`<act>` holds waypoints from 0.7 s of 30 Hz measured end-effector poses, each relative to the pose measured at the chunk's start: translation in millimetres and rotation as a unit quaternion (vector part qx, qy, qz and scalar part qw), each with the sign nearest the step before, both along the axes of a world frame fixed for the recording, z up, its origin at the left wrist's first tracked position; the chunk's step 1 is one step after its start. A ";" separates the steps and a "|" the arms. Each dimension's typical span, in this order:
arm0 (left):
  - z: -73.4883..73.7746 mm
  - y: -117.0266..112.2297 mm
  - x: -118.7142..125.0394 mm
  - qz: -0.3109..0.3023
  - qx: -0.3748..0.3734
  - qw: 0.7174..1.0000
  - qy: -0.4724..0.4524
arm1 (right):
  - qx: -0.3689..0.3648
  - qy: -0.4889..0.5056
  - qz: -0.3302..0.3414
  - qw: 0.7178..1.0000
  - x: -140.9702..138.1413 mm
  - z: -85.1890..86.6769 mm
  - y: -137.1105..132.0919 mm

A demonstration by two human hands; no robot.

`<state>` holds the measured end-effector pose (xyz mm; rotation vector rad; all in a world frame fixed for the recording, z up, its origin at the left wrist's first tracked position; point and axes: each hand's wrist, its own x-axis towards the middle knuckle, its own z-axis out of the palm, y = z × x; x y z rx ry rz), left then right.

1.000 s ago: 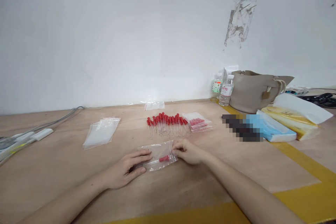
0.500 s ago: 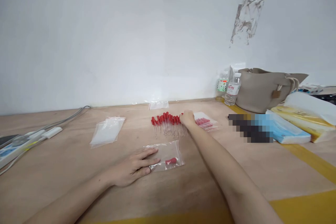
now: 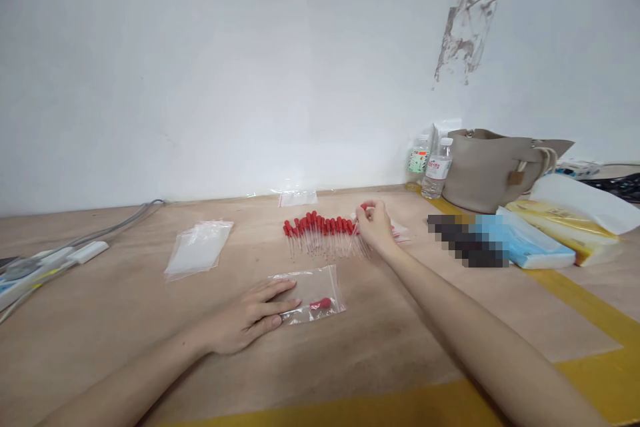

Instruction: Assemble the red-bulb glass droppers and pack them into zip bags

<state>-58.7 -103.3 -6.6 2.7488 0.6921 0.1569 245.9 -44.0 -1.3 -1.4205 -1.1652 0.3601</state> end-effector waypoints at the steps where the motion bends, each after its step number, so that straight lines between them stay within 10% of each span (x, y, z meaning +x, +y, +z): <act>1: 0.1 0.0 0.3 0.000 0.001 1.000 -0.001 | 0.001 0.052 0.030 0.998 0.8 -5.0 -10.1; 13: 0.7 3.2 3.7 -0.009 0.001 1.000 0.011 | -0.112 0.374 0.135 0.911 -24.2 -38.1 -60.5; 21: 0.8 3.0 5.7 0.006 0.002 1.000 0.001 | -0.137 0.025 0.304 0.942 -12.7 -41.2 -75.7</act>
